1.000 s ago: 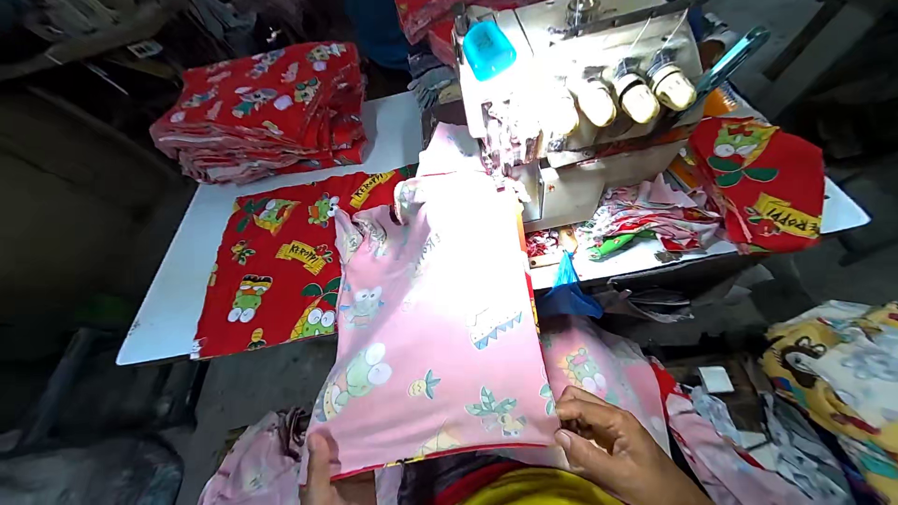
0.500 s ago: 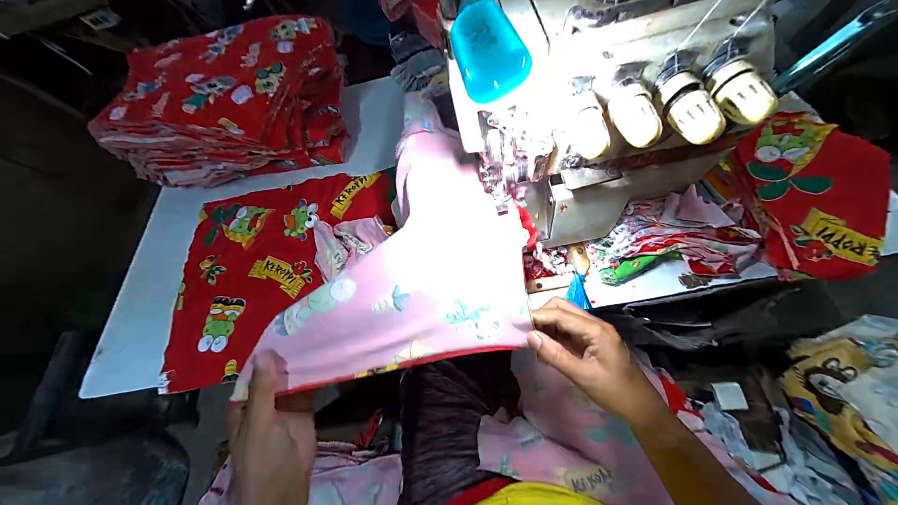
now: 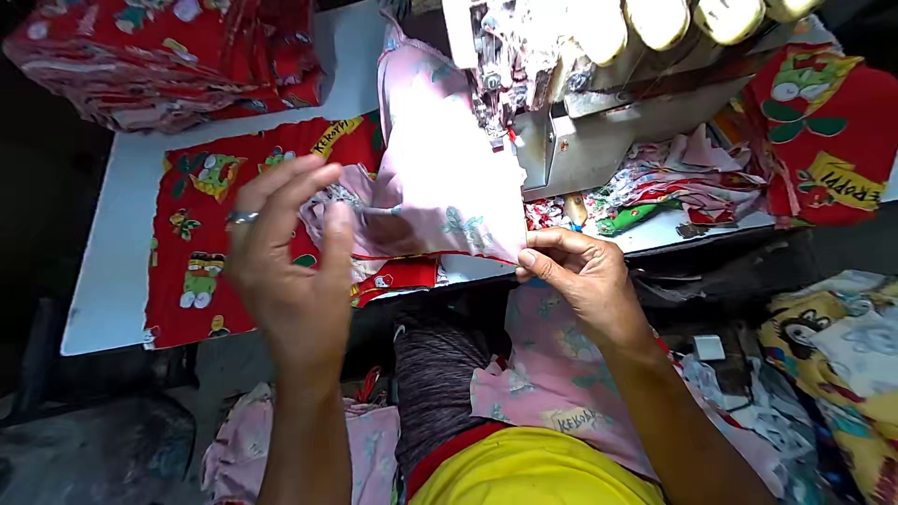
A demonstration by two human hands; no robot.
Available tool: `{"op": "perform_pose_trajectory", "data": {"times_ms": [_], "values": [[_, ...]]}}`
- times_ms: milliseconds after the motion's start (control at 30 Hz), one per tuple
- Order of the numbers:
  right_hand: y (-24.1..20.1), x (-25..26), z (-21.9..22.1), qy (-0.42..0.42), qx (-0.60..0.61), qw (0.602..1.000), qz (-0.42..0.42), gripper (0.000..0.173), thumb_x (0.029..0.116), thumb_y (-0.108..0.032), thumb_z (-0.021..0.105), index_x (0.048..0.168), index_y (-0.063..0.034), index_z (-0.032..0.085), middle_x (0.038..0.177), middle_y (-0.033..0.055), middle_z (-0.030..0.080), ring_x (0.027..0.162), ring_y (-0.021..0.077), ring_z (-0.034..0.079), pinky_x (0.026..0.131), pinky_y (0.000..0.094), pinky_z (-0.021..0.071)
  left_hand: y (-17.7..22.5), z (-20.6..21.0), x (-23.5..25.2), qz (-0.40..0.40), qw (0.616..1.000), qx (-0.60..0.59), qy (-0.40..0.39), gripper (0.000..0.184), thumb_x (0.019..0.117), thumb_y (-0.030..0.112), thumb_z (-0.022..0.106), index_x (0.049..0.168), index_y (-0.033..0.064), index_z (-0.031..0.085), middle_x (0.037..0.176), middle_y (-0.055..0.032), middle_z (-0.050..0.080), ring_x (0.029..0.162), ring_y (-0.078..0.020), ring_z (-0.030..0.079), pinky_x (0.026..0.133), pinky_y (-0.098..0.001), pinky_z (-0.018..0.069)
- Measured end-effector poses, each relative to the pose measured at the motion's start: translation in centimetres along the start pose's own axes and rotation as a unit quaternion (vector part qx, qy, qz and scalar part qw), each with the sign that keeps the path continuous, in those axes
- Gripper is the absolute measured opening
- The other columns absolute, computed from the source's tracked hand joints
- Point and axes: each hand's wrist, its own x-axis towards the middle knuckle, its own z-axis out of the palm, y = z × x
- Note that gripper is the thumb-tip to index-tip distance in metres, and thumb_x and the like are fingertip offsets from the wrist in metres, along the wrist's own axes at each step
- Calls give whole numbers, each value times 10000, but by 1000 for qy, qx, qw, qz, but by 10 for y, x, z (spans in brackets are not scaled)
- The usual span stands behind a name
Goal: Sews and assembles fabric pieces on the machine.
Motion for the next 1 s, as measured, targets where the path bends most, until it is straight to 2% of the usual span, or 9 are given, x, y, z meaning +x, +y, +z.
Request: {"op": "perform_pose_trajectory", "data": {"times_ms": [167,233,333,433,533,667,767,933,1000], "values": [[-2,-4,3,36,-35,999,12,249,881,1,745,1126,-35,725,932,41,730,767,98,699,692,230,609,49,44,20,36,997,26,-57,352,1027,199,593,1334,38,655,1445,-149,561,1249,-213,583,1020,-355,479],[-5,-7,5,45,-61,997,2,319,881,-38,747,1191,-86,686,933,21,721,765,96,693,681,224,601,50,58,24,46,994,43,-91,413,1054,257,565,1398,35,619,1447,-170,572,1290,-260,576,1069,-388,456],[-8,-6,11,46,-100,993,-50,325,928,-74,697,1245,-92,629,952,-4,697,759,52,661,685,189,572,33,70,39,87,976,104,-169,518,1103,311,382,1526,26,477,1593,-115,450,1481,-265,406,1240,-478,238],[-16,17,15,56,-207,969,-123,222,968,-83,644,1176,-67,721,1002,6,660,790,18,611,688,150,527,12,79,70,101,964,142,-200,548,1097,338,325,1511,19,489,1593,-145,440,1514,-287,350,1246,-520,197],[-24,36,18,69,-357,914,-180,263,987,-46,601,1197,-96,751,1036,66,601,844,88,593,682,203,504,-3,85,99,74,957,160,-229,529,1084,339,320,1525,108,500,1626,-193,365,1543,-350,267,1238,-557,173],[-27,39,22,80,-481,856,-173,441,968,-25,604,1371,-187,679,1066,122,555,806,212,588,597,339,482,-9,86,124,-16,954,160,-253,534,1078,430,302,1532,232,499,1692,-150,222,1571,-340,165,1221,-568,211],[-20,32,23,81,-513,840,-158,439,964,-56,631,1383,-181,665,1051,126,567,755,234,608,558,356,493,-10,85,135,-79,954,153,-244,571,1080,496,331,1593,255,403,1699,-167,186,1547,-380,225,1186,-617,257],[-7,21,24,73,-514,838,-168,444,1004,-119,615,1448,-127,602,958,128,598,739,253,619,592,380,512,-45,93,137,-202,967,-53,-146,824,1009,518,561,1644,114,227,1633,-245,295,1516,-368,293,1219,-545,267],[-5,16,25,65,-507,844,-166,471,1008,-124,604,1477,-112,566,939,125,611,716,255,622,589,394,516,-45,91,128,-254,952,-145,-93,849,1005,433,614,1649,110,165,1581,-261,344,1444,-357,388,1148,-525,371]]}}
